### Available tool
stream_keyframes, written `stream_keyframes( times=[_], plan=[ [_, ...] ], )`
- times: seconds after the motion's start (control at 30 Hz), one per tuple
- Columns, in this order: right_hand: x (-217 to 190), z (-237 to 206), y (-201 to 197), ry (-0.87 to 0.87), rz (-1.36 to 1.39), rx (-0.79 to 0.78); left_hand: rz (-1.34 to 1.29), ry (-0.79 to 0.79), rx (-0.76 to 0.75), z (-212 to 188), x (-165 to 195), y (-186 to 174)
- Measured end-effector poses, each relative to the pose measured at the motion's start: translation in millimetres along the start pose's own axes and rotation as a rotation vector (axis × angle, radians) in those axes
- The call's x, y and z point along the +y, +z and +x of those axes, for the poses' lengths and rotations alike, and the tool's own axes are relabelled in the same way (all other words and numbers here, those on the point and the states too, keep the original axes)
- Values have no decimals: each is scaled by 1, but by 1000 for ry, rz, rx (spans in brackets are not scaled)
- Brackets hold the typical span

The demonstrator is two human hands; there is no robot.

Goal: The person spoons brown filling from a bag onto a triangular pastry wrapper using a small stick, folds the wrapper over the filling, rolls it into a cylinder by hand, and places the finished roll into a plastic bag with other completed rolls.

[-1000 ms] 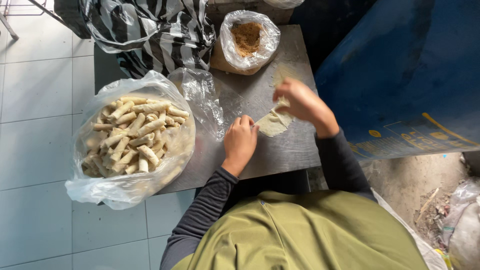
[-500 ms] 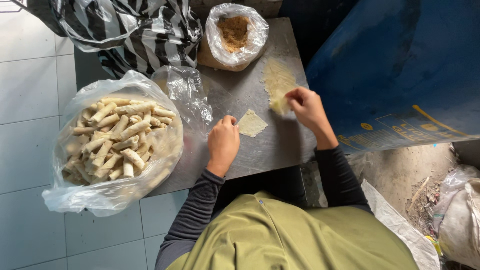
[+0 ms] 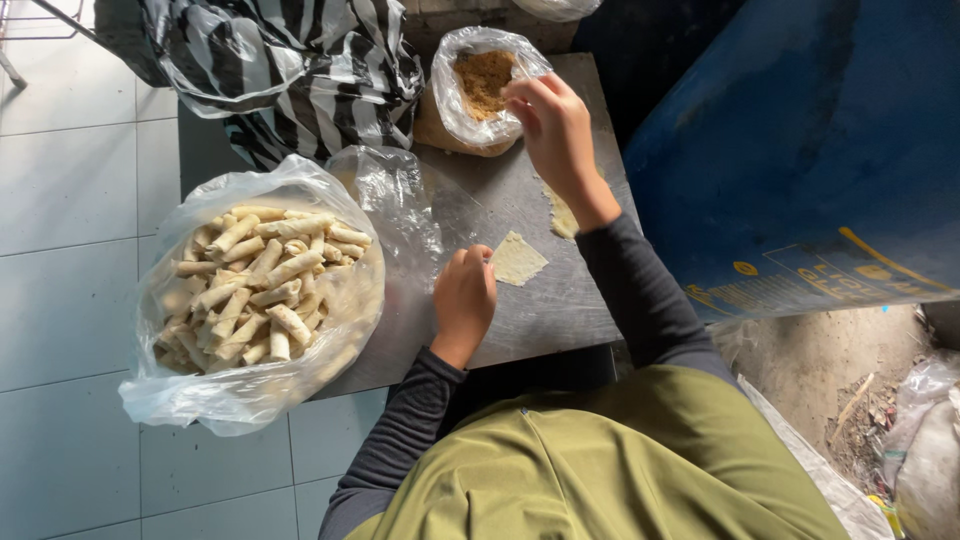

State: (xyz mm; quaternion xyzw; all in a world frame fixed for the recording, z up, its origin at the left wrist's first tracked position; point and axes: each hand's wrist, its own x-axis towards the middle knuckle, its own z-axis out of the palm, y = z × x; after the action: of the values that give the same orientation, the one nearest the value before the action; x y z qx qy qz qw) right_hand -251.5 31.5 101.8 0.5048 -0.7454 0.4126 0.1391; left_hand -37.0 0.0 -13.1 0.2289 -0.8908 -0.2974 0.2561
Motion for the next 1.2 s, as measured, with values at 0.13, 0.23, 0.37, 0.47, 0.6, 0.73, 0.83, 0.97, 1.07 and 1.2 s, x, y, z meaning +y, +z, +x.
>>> stream_keyframes(
  times=[0.13, 0.23, 0.37, 0.47, 0.6, 0.73, 0.83, 0.97, 1.07, 1.2],
  plan=[
    [11, 26, 22, -118, -87, -198, -68, 38, 7, -4, -3, 1],
    [21, 33, 40, -166, -133, -186, -80, 50, 13, -4, -4, 3],
    [34, 50, 52, -70, -3, -141, -84, 42, 18, -4, -3, 3],
    [38, 53, 44, -20, 57, -280, -94, 32, -7, -6, -4, 1],
    [33, 45, 35, -36, -17, -360, -114, 36, -4, -7, -6, 1],
    [34, 43, 45, 5, -2, -240, -105, 36, -8, -7, -6, 0],
    [46, 50, 52, -58, 91, -88, -92, 17, -16, -6, -3, -3],
    [58, 59, 64, -38, 70, 65, -72, -35, -45, -6, 3, -9],
    [59, 55, 65, -87, 98, 79, -46, -66, -76, -4, 7, -12],
    [61, 40, 55, -10, 180, 127, -61, -28, -45, -2, 9, -11]
  ],
)
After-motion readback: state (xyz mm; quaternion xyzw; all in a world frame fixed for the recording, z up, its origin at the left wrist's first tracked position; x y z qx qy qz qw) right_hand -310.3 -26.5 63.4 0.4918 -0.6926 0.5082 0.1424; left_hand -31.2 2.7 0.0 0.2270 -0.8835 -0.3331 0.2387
